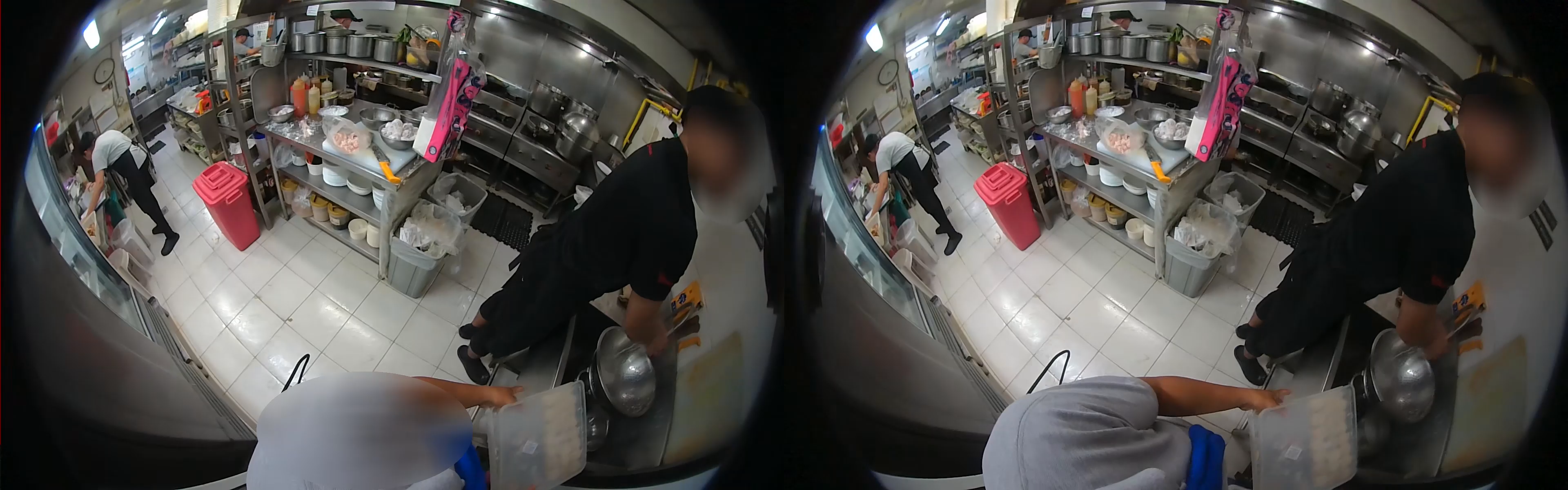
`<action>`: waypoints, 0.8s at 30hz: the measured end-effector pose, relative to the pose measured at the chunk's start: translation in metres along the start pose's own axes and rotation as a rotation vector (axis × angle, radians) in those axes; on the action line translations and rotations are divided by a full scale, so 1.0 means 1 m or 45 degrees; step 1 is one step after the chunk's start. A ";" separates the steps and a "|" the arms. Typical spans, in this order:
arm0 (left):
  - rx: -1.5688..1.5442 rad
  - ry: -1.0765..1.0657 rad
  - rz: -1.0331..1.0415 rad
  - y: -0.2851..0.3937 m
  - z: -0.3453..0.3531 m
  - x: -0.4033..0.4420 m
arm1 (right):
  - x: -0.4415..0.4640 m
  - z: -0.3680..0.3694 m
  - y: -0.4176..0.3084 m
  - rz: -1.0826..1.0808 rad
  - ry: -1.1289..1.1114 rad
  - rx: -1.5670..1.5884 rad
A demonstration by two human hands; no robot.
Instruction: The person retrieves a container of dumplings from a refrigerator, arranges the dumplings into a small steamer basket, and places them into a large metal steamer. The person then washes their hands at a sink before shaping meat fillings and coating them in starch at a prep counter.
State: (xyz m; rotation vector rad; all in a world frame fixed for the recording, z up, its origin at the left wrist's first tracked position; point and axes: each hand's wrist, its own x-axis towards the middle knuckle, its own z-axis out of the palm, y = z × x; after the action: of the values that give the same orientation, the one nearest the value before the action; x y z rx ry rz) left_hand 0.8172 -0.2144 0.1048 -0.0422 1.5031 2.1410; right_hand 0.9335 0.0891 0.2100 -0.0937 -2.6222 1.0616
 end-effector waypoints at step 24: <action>0.562 0.328 -0.099 -0.046 0.039 0.020 | 0.002 0.034 -0.076 -0.720 -0.300 -0.232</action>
State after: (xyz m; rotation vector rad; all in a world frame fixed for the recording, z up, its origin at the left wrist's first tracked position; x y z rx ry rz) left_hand 0.8296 -0.1602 0.0739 -0.2233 2.0572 1.7502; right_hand 0.9250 0.0119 0.2402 0.7281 -2.6824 0.6661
